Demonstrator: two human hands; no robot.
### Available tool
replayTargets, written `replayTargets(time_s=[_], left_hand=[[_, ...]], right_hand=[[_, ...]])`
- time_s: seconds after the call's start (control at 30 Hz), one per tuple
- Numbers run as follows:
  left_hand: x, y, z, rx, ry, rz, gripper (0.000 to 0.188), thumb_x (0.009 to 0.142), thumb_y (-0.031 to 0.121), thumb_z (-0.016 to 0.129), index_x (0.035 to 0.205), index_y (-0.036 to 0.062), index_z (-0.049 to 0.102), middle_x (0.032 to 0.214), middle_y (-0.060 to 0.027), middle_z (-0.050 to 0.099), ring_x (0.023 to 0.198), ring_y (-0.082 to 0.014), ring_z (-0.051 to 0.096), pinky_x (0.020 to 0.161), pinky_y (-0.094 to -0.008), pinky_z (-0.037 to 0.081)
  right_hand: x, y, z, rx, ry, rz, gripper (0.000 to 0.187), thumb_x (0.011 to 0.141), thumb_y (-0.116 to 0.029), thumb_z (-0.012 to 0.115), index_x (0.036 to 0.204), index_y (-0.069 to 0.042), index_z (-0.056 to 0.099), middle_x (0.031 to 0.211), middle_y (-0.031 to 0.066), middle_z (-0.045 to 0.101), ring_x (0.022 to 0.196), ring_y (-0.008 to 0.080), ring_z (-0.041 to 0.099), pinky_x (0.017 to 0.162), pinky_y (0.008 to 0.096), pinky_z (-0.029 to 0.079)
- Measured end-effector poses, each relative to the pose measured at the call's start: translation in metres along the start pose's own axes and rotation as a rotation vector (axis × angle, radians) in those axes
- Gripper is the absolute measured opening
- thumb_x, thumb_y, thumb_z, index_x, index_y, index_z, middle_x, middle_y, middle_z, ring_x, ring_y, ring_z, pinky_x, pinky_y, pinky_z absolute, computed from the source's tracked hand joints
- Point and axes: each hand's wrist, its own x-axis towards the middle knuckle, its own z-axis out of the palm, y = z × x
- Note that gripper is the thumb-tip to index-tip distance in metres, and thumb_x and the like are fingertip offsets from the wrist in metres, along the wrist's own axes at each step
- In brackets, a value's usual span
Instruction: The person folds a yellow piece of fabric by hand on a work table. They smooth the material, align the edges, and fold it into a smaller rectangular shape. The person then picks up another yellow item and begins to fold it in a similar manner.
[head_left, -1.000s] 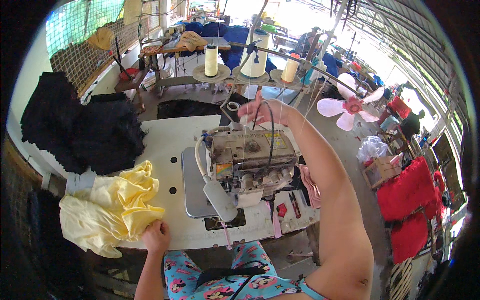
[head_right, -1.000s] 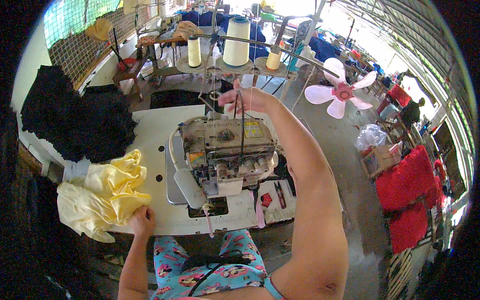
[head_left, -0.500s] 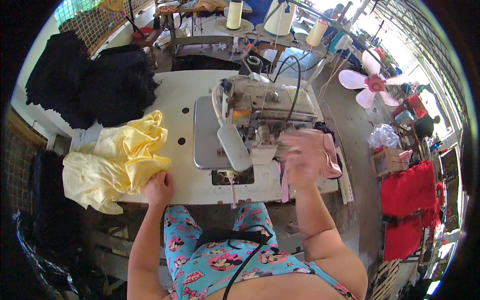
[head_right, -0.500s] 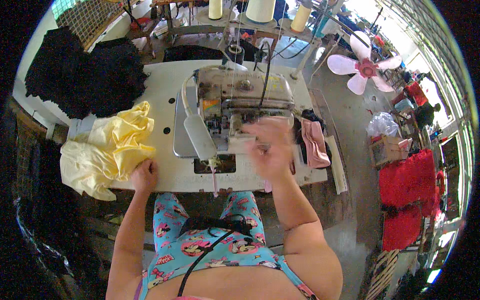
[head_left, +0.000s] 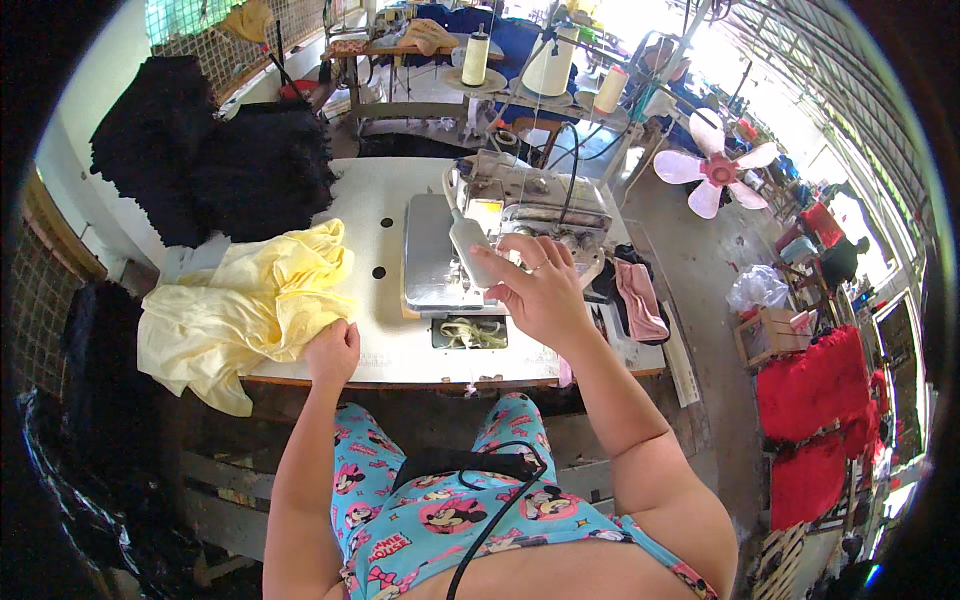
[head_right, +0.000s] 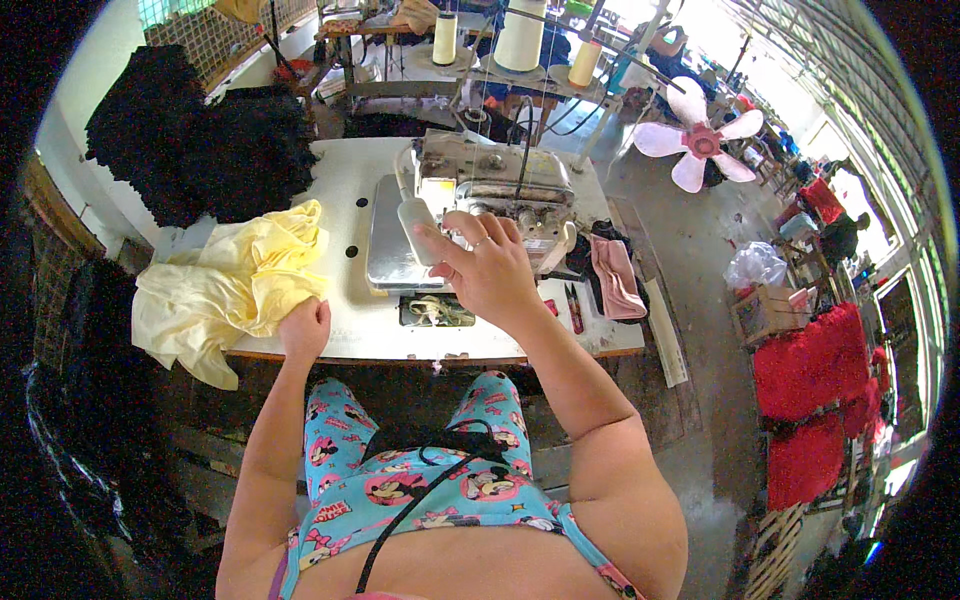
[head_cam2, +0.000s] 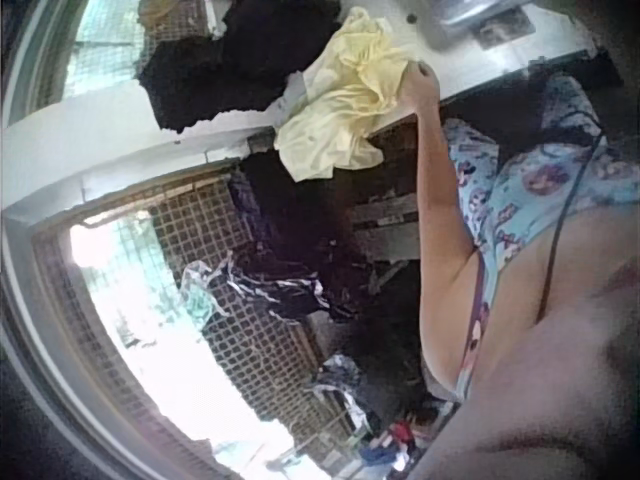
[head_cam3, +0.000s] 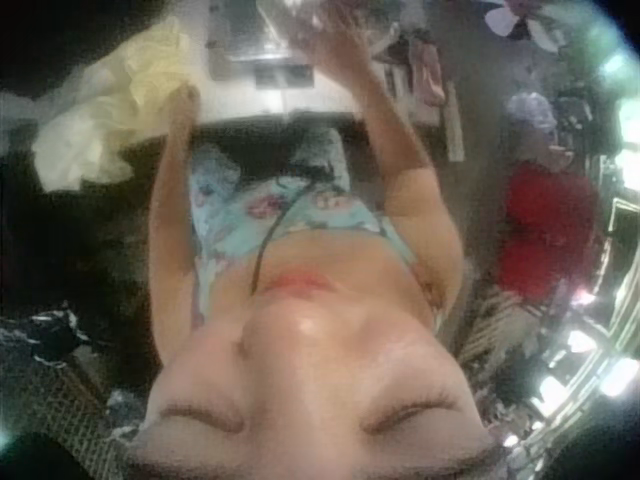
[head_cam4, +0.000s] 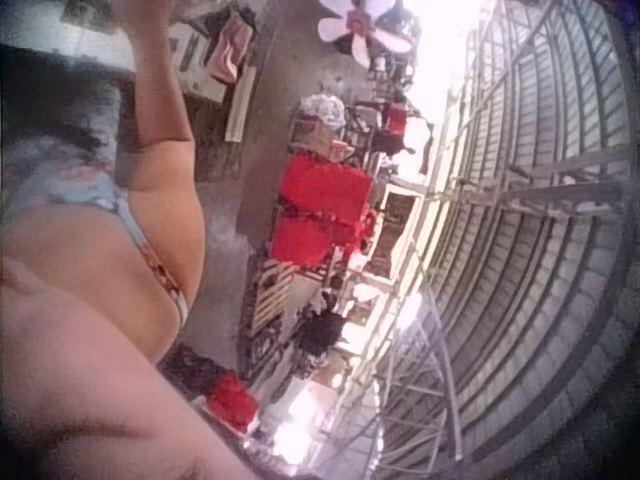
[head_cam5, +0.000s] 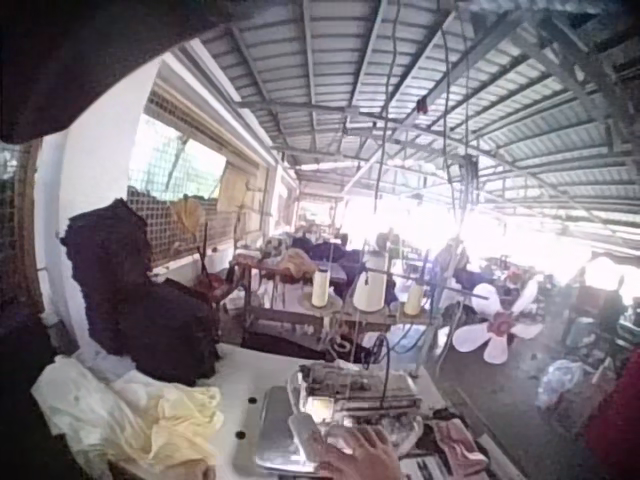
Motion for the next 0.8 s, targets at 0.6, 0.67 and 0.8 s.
replayTargets(time_s=[0.6,0.67,0.8], left_hand=[[0.0,-0.015,0.018,-0.097,0.086,-0.005,0.007,0.072,0.015,0.054,0.068,0.0103,0.053,0.066,-0.0107,0.058,0.065,-0.0307,0.058,0.058,-0.0406,0.042],[0.0,-0.012,0.018,-0.085,0.078,-0.007,0.006,0.072,0.015,0.053,0.067,0.0109,0.053,0.064,-0.0103,0.057,0.063,-0.0304,0.058,0.057,-0.0404,0.042],[-0.002,-0.009,0.005,-0.142,-0.02,-0.025,0.006,0.073,0.015,0.053,0.067,0.0128,0.053,0.062,-0.0097,0.056,0.061,-0.0303,0.058,0.055,-0.0404,0.042]], right_hand=[[-0.003,-0.011,0.001,0.01,-0.061,0.126,0.056,0.076,-0.024,0.067,0.128,-0.029,0.047,0.116,0.0062,0.047,0.101,0.025,0.051,0.086,0.0418,0.04],[-0.005,-0.009,0.001,0.005,-0.057,0.114,0.056,0.076,-0.025,0.067,0.128,-0.03,0.046,0.116,0.0051,0.047,0.099,0.0237,0.051,0.084,0.0413,0.04],[-0.008,-0.007,0.004,-0.028,-0.068,0.092,0.055,0.077,-0.024,0.066,0.128,-0.031,0.047,0.116,0.0049,0.047,0.099,0.0236,0.052,0.083,0.04,0.04]])
